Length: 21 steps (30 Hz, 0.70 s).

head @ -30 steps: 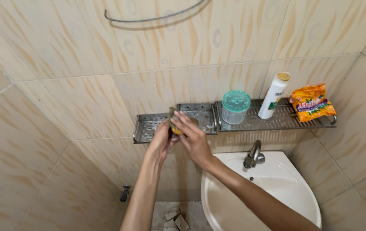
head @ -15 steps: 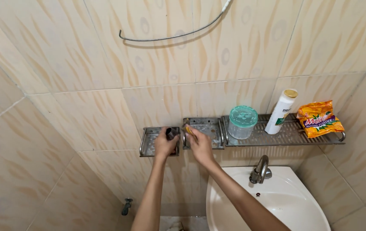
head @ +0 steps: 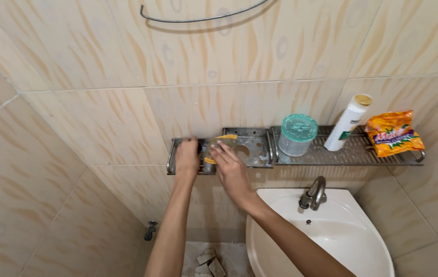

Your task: Cleaning a metal bathroom shelf and various toiletry bottles using a sponge and water over a sink.

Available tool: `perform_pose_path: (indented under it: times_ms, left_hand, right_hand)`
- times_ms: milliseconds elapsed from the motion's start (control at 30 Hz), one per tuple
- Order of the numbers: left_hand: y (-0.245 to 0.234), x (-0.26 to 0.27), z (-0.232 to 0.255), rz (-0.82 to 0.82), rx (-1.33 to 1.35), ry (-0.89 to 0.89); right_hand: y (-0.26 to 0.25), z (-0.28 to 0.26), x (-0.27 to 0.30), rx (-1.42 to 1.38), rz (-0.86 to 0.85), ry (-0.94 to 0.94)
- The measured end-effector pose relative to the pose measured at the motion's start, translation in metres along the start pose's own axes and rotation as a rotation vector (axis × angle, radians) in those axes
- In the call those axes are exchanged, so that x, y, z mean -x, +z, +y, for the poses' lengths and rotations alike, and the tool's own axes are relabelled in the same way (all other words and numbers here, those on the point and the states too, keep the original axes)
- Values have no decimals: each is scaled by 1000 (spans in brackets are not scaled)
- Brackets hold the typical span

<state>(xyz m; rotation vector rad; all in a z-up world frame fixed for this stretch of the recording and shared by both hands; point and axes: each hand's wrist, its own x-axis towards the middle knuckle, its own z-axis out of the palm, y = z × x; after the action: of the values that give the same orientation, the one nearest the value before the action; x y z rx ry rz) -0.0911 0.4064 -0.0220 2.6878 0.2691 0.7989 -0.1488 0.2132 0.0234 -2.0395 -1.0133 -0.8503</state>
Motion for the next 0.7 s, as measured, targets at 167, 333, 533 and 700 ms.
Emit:
perform_pose_path:
  times_ms: [167,333,533,700]
  left_hand:
    - [-7,8,-10,-163,55,-43]
    - [-24,17,-7,-76,139,-10]
    - [-26,37,-19,93,275,13]
    - [-62,45,26,198,176,93]
  right_hand:
    - [1,-3,-4,-71,16,18]
    - [-4,-4,-2,-166,6,55]
    - [-4,19,6,-368,38,79]
    - [-24,10,-1,-148,-116,772]
